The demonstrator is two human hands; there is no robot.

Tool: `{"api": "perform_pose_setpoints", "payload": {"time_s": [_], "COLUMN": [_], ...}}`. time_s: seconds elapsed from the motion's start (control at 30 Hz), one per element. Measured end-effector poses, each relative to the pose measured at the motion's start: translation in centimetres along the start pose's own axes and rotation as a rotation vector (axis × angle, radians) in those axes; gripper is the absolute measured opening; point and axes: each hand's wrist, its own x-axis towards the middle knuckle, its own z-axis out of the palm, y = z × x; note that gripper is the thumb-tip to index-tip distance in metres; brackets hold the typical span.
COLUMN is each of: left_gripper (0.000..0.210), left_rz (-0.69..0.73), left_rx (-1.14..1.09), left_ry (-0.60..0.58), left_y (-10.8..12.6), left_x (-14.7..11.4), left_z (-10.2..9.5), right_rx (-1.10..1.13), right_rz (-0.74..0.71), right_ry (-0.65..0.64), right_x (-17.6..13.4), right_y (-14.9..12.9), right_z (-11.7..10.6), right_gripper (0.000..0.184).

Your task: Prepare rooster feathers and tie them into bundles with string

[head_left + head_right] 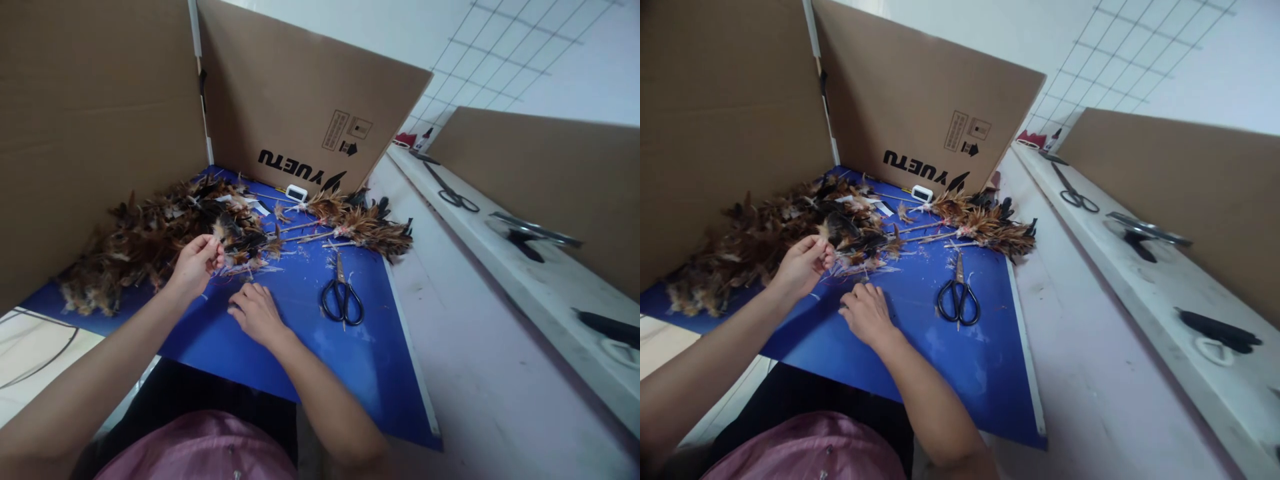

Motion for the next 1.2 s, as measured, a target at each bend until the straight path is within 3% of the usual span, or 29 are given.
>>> {"api": "perform_pose_setpoints", "payload": {"time_s": [0.2,0.4,0.5,0.73,0.83,1.07,1.2], "left_gripper": [0.017,0.018,0.020,0.021,0.022,0.025,0.025], "left_rz": [-0.049,-0.086,-0.103,-0.113,-0.108,-0.149,-0.180], "left_rx": [-0.068,-0.134,-0.165,-0.159,-0.166,-0.177,-0.201], "left_ry": [-0.042,-0.098,-0.129,-0.148,-0.161,-0.170,-0.149], "left_y": [-1.2,-2.9,-3.5,-4.9,-5.1,-5.7,-5.9], "left_x": [1.1,2.8,3.4,4.3,4.4,4.4,4.5], "left_z": [1.7,4.2,4.9,3.7,3.0,2.7,2.3], "right_rx": [0.060,0.295,0.299,0.036,0.007,0.401,0.634], "right_rz": [0.022,0.241,0.311,0.295,0.302,0.351,0.481], "right_ry": [0.022,0.239,0.300,0.127,0.123,0.365,0.479], "right_x": [-0.9,-1.2,0.0,3.9,4.8,3.8,2.9], "right_y": [0.2,2.9,4.1,4.5,4.8,7.1,8.5], "right_z": [-0.3,-0.9,-1.1,-0.7,-0.3,-0.8,-0.8], "right_gripper": [0.012,0.017,0.024,0.036,0.023,0.013,0.016]}}
